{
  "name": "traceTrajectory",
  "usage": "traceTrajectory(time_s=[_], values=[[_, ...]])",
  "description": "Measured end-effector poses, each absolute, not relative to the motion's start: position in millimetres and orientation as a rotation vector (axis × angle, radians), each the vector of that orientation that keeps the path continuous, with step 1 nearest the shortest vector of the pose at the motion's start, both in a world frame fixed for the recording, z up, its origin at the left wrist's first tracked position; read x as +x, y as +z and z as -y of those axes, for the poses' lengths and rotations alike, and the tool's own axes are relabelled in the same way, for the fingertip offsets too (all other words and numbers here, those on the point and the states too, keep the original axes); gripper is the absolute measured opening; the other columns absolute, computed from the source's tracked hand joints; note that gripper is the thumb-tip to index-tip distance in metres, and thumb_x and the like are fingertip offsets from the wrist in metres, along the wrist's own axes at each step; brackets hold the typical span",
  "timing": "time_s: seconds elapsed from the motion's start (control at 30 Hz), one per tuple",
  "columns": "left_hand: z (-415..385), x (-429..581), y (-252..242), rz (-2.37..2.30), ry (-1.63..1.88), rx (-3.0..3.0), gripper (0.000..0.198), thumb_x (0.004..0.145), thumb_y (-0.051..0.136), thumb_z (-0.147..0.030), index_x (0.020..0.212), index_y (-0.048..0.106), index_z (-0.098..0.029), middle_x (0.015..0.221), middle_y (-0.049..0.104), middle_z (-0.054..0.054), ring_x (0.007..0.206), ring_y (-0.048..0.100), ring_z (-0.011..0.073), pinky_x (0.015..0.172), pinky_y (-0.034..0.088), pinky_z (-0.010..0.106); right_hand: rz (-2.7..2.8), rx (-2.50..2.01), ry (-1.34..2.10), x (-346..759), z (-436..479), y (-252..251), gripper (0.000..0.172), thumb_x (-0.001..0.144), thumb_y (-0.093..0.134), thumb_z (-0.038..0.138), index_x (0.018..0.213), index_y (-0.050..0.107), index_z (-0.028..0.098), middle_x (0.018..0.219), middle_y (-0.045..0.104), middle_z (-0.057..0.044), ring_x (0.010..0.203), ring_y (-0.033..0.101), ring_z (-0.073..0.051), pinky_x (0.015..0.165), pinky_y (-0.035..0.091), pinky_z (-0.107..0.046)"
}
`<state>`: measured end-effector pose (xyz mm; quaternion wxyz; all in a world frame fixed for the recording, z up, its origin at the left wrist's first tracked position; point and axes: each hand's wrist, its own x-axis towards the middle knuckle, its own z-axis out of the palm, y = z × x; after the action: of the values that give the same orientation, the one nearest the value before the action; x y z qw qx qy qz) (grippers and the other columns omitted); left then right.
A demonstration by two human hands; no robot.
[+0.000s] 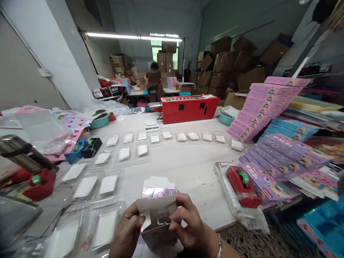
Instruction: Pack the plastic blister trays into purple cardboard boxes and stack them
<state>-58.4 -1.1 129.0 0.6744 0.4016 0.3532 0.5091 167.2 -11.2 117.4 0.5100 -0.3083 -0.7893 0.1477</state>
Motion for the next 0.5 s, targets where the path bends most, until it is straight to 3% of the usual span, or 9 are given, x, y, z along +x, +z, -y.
traceTrajectory(time_s=[0.07, 0.17, 0.23, 0.33, 0.43, 0.5], values=[[-2, -55, 133, -0.838, 1.240, 0.974, 0.016, 0.077, 0.069, -0.030, 0.081, 0.080, -0.019, 0.085, 0.075, 0.006, 0.088, 0.067, 0.0234, 0.083, 0.052, 0.032, 1.798, -0.657, 0.341, 158, 10, 123, 0.017, 0.100, 0.058, 0.031, 0.117, 0.055, 0.028, 0.116, 0.064, -0.011, 0.102, 0.068, -0.027, 0.086, 0.061, -0.041], [-15, -54, 139, -0.746, 1.399, 1.102, 0.017, 0.083, 0.067, -0.028, 0.071, 0.077, -0.022, 0.084, 0.076, 0.006, 0.087, 0.069, 0.0227, 0.084, 0.054, 0.033, 1.612, -0.572, 0.321, 138, -1, 127, 0.036, 0.102, 0.056, 0.029, 0.137, 0.048, 0.028, 0.105, 0.068, -0.009, 0.096, 0.070, -0.026, 0.087, 0.062, -0.043], [-26, -58, 142, -0.629, 1.433, 1.230, 0.019, 0.087, 0.067, -0.028, 0.072, 0.078, -0.024, 0.081, 0.076, 0.004, 0.087, 0.070, 0.0215, 0.084, 0.056, 0.032, 1.621, -0.557, 0.248, 133, -10, 126, 0.035, 0.103, 0.054, 0.028, 0.138, 0.052, 0.029, 0.105, 0.066, -0.009, 0.098, 0.069, -0.025, 0.088, 0.062, -0.043], [-37, -70, 148, -0.510, 1.234, 1.568, 0.024, 0.096, 0.061, -0.038, 0.095, 0.082, -0.027, 0.103, 0.079, 0.007, 0.108, 0.071, 0.0252, 0.098, 0.056, 0.038, 1.724, -0.569, 0.170, 144, -19, 125, 0.028, 0.105, 0.053, 0.031, 0.132, 0.061, 0.031, 0.111, 0.061, -0.009, 0.104, 0.066, -0.024, 0.087, 0.062, -0.041], [-39, -75, 153, -0.447, 1.102, 1.929, 0.040, 0.095, 0.060, -0.055, 0.121, 0.074, -0.028, 0.126, 0.074, 0.011, 0.130, 0.062, 0.0314, 0.109, 0.052, 0.048, 1.827, -0.593, 0.203, 166, -19, 128, 0.040, 0.101, 0.059, 0.050, 0.134, 0.059, 0.028, 0.117, 0.060, -0.011, 0.106, 0.065, -0.025, 0.087, 0.061, -0.038], [-37, -72, 154, -0.480, 1.164, 2.122, 0.033, 0.095, 0.065, -0.044, 0.124, 0.071, -0.030, 0.124, 0.076, 0.009, 0.131, 0.062, 0.0283, 0.109, 0.054, 0.046, 1.889, -0.639, 0.270, 176, -16, 134, 0.041, 0.100, 0.061, 0.050, 0.134, 0.058, 0.027, 0.116, 0.062, -0.012, 0.106, 0.065, -0.024, 0.088, 0.060, -0.038]])
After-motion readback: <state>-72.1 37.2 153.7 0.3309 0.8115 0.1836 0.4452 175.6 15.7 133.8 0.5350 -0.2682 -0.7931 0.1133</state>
